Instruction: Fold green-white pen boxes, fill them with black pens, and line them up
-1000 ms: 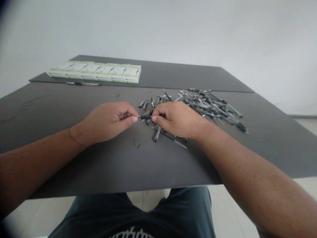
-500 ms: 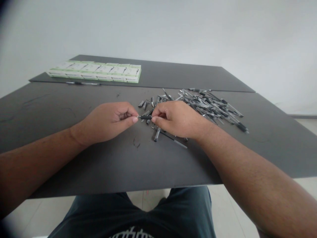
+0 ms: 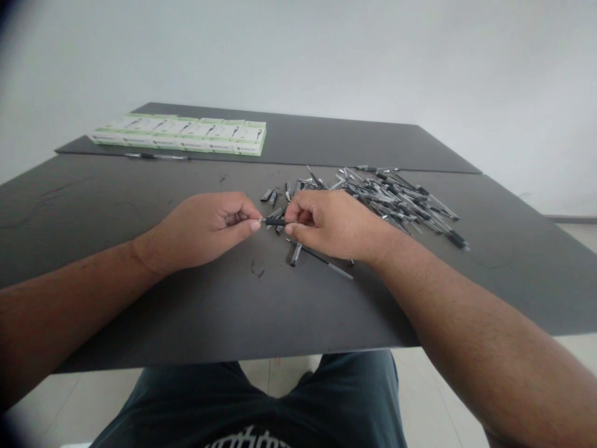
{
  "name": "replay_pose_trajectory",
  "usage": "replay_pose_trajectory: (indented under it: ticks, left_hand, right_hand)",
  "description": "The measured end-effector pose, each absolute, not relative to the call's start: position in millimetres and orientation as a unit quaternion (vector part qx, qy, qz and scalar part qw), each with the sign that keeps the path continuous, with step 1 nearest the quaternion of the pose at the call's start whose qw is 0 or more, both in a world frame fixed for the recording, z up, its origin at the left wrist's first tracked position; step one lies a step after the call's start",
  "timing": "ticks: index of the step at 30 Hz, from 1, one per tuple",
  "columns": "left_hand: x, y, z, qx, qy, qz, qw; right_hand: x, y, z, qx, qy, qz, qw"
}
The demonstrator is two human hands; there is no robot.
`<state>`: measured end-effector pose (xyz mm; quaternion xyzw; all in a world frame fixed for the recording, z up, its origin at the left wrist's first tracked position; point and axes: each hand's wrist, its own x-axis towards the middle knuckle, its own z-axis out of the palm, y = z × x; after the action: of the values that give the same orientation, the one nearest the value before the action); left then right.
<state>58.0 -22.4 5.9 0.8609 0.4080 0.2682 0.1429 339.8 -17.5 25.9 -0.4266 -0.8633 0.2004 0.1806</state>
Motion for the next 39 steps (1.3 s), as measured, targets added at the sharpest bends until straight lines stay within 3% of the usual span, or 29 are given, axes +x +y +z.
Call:
replay_pose_trajectory:
  ticks: [7,13,39]
  left_hand:
    - [58.3,-23.6,6.7,0.861,0.411,0.263,0.143]
    - [58.1,-23.1,7.3,0.862,0.408,0.265,0.141]
    - [57.9,-25.6,9.6,0.866,0.409,0.254,0.134]
  right_hand:
    - [339.0,-16.8,28.5,-0.386,-0.893,0.156,0.169]
    - [339.6,-18.3,26.7,-0.424,-0.864,0.205,0.176]
    - [339.8,-17.1,27.6,-0.402,-0.882,0.174,0.172]
